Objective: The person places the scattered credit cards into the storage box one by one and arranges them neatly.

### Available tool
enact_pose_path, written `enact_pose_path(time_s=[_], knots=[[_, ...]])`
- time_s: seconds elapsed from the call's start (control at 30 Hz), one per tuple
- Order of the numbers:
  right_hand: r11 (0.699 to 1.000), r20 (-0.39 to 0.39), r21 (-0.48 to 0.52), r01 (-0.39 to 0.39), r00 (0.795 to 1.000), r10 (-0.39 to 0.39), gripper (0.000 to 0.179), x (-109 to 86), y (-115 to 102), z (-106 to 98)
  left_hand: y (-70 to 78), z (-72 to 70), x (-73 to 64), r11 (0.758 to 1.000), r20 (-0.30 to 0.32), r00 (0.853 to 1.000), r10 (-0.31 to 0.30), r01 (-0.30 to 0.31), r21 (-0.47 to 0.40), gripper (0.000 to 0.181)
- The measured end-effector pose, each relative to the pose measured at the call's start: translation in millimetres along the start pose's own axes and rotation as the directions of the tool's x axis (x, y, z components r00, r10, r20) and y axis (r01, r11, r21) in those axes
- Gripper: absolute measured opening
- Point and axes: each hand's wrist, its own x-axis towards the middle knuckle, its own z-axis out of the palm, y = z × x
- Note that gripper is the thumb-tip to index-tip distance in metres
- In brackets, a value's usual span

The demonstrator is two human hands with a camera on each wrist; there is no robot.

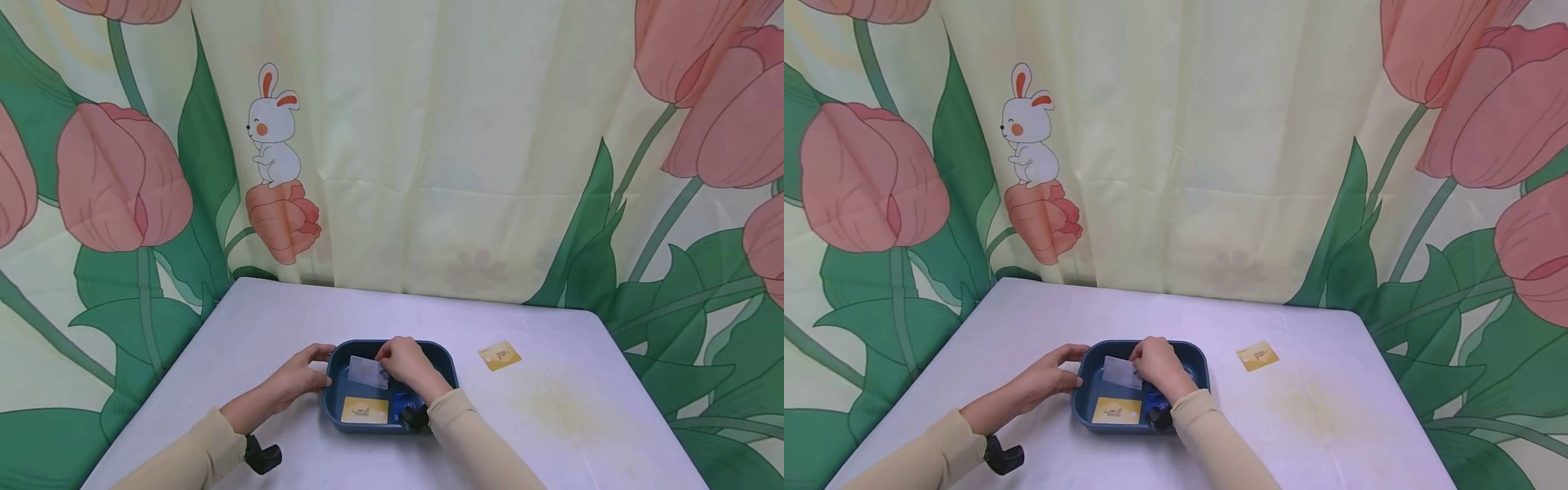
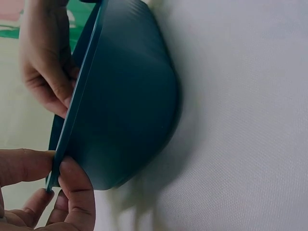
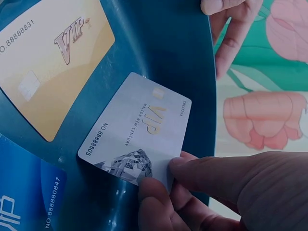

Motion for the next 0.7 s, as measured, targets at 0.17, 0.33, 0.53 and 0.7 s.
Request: enact_pose_path(time_s=[0.17, 0.33, 0.53, 0.7], knots=[[1.000, 0.011, 0.008, -0.008, 1.000, 0.008, 0.014, 0.4, -0.6, 0.5, -0.9, 0.5, 0.6, 1.000, -0.009, 1.000, -0.009, 0.009, -0.004, 0.068], [1.000, 0.007, -0.002, 0.003, 1.000, -0.003, 0.013, 1.5, -1.4, 0.1, -1.4, 0.6, 1.1, 1.000, -0.011, 1.000, -0.002, 0.002, -0.007, 0.068], [0.999, 0.023, 0.020, -0.026, 0.999, 0.025, 0.013, 0.9, -2.2, 0.5, -1.2, 1.1, 0.8, 1.000, -0.015, 1.000, -0.008, 0.008, -0.012, 0.068], [0.999, 0.024, 0.028, -0.037, 0.999, 0.036, 0.014, 1.0, -0.7, 1.8, -1.4, 2.0, 1.0, 1.000, -0.022, 1.000, -0.016, 0.016, -0.009, 0.068]])
